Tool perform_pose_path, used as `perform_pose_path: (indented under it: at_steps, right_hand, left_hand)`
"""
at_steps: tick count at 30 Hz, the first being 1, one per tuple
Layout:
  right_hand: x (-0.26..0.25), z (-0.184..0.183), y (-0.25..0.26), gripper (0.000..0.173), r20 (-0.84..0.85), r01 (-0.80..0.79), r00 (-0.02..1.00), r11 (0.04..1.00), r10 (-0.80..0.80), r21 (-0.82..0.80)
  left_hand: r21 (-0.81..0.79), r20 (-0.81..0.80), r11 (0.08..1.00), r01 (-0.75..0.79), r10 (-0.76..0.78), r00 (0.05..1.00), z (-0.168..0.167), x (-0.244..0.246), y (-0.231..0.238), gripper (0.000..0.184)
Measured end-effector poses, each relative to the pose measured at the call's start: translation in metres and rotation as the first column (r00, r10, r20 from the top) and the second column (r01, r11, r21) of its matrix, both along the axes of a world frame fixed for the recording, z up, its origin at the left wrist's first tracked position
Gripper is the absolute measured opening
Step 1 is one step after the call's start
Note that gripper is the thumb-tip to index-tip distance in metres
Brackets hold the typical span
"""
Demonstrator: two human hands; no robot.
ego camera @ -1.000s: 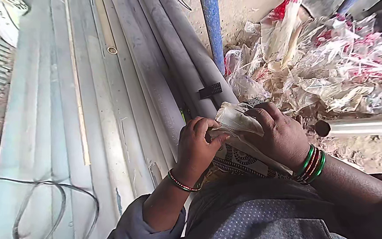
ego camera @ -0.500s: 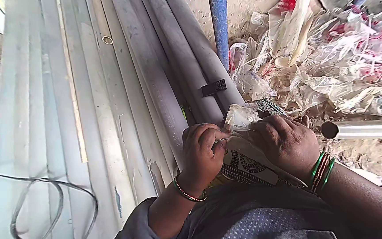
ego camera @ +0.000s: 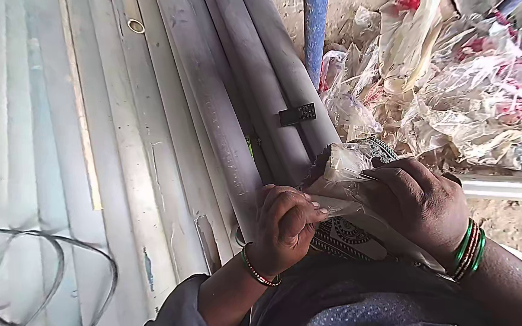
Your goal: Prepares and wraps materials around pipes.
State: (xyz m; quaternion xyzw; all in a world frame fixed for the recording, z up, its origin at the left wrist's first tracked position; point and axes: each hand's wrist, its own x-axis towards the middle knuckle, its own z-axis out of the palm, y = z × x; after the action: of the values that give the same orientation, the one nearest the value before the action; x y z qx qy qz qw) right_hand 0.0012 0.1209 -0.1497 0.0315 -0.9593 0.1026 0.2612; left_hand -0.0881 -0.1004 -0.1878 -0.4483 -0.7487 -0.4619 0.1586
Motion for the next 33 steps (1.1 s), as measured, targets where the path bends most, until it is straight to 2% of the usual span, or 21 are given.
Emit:
perform_pose_path:
  at_steps: [5,10,14,17,20,23,26,29,33]
  right_hand:
    - [0.001,-0.001,0.0,0.025,0.007,0.011,1.0,1.0,-0.011,-0.026]
    - [0.0,-0.002,-0.001,0.026,-0.015,0.006,1.0,0.999,-0.007,-0.046]
    - [0.001,-0.003,-0.003,0.025,-0.024,0.007,1.0,0.998,-0.009,-0.067]
    - [0.0,-0.003,-0.005,0.028,-0.039,0.027,0.999,0.996,-0.03,-0.083]
    - [0.0,0.002,-0.006,0.028,-0.03,0.041,0.999,0.994,-0.044,-0.105]
    - [0.003,0.011,-0.009,0.027,0.05,0.062,0.997,0.987,-0.055,-0.147]
    - [0.008,0.026,-0.01,0.032,0.262,0.075,0.965,0.971,-0.013,-0.227]
    - [0.01,0.044,-0.007,0.038,0.485,0.083,0.871,0.949,0.079,-0.303]
    - [0.013,0.043,-0.002,0.035,0.5,0.056,0.856,0.937,0.132,-0.344]
  left_hand:
    - [-0.027,0.038,1.0,0.01,-0.009,0.999,0.007,-0.006,0.004,0.018]
    - [-0.094,-0.03,0.996,0.001,-0.004,1.0,0.017,-0.009,0.015,0.036]
    - [-0.171,-0.095,0.985,0.008,-0.025,0.995,0.025,-0.005,0.022,0.031]
    - [-0.239,-0.122,0.971,-0.025,-0.004,0.993,0.031,-0.001,0.025,0.038]
    - [-0.276,-0.16,0.959,-0.056,0.012,0.987,0.033,0.003,0.031,0.036]
    - [-0.3,-0.199,0.949,-0.097,0.037,0.979,0.033,0.005,0.035,0.031]
    - [-0.311,-0.206,0.945,-0.101,0.036,0.978,0.037,0.006,0.038,0.028]
    - [-0.321,-0.202,0.942,-0.094,0.029,0.979,0.04,0.008,0.04,0.024]
    - [-0.382,-0.119,0.923,-0.04,-0.006,0.993,0.048,0.016,0.037,0.024]
